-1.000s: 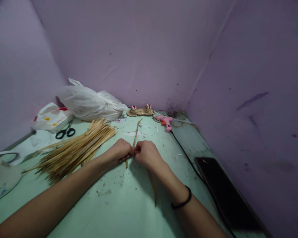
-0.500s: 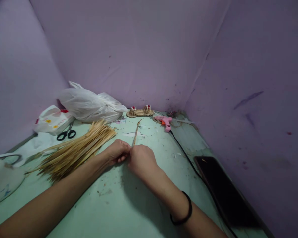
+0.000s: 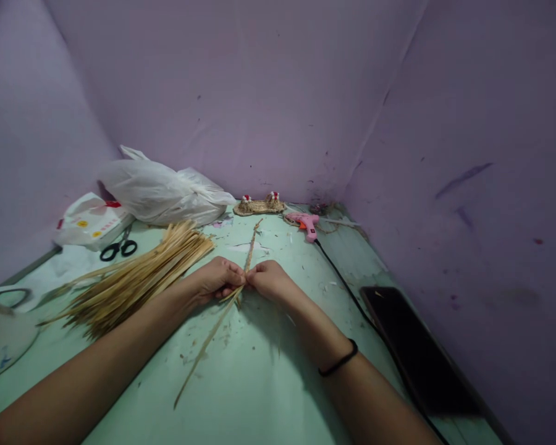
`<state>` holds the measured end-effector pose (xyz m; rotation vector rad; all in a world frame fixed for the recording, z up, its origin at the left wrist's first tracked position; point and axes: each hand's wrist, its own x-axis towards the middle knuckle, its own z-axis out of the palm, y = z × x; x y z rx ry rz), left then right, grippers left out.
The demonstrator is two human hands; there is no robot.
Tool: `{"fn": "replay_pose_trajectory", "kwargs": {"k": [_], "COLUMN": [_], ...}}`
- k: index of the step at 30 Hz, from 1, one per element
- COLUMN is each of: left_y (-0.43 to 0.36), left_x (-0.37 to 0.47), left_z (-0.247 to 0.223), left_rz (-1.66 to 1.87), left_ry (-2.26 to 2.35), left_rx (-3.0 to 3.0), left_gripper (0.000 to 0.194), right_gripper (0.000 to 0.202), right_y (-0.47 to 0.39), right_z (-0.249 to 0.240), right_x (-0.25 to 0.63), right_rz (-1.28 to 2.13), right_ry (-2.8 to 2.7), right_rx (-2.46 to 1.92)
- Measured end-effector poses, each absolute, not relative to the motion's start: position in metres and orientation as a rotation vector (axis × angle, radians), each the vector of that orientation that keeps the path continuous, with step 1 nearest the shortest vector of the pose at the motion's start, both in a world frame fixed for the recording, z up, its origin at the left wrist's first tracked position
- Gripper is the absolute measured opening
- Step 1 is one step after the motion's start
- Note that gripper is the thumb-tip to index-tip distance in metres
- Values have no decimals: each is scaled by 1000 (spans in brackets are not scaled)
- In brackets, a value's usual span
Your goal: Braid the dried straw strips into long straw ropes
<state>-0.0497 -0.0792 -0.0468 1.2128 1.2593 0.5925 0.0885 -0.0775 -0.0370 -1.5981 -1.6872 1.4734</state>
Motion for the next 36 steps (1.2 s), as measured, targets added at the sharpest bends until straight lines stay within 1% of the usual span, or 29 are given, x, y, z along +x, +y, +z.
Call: {"fn": "replay_pose_trajectory", "kwargs": {"k": [3,11,14,16,20,22,26,29,31,33,36], "left_y": [-81,-81,-79,-78,-74,-72,-73,-76,-76,-74,-68], "left_x": [-48,-60,-72,-79,-92,-102,-124,-134,-132,-126,-113], "left_z": [-40,-19,-14,-10,-1,6,30,42,41,30,3], "left_rz": [527,296,242,232,172,206,451,511,431,301,126], "left_ry": [1305,1505,1489,1440,1352,1412,1769,1936,1964,1991,2183], "left_rx": [1309,1473,1513,1535,1597,1651,1762,1838,1915,2007,2099], "left_gripper": [5,7,11,14,28,30,19,14,13,12,18], "right_gripper": [12,9,10,10,9,10,12,11,12,12,12], "right_y": [-74,-72,-73,-73,-73,-73,-75,-76,-76,-76,-75], "right_z": [-41,-48,-48,-49,-50,-49,-45,-43,-43,-43,-42], "right_x": [91,90,90,90,89,89,88,89,89,89,88], "right_rz": [1415,1507,1524,1527,1538,1542,1538,1561,1571,1566,1561], "right_ry": [-1708,-1627,-1603,-1590,-1569,-1570,-1560,-1537,-1537,-1546,-1555], "right_rx": [-1604,-1577,-1553,-1543,-1516,-1516,-1555,-1569,-1575,-1586,-1598]}}
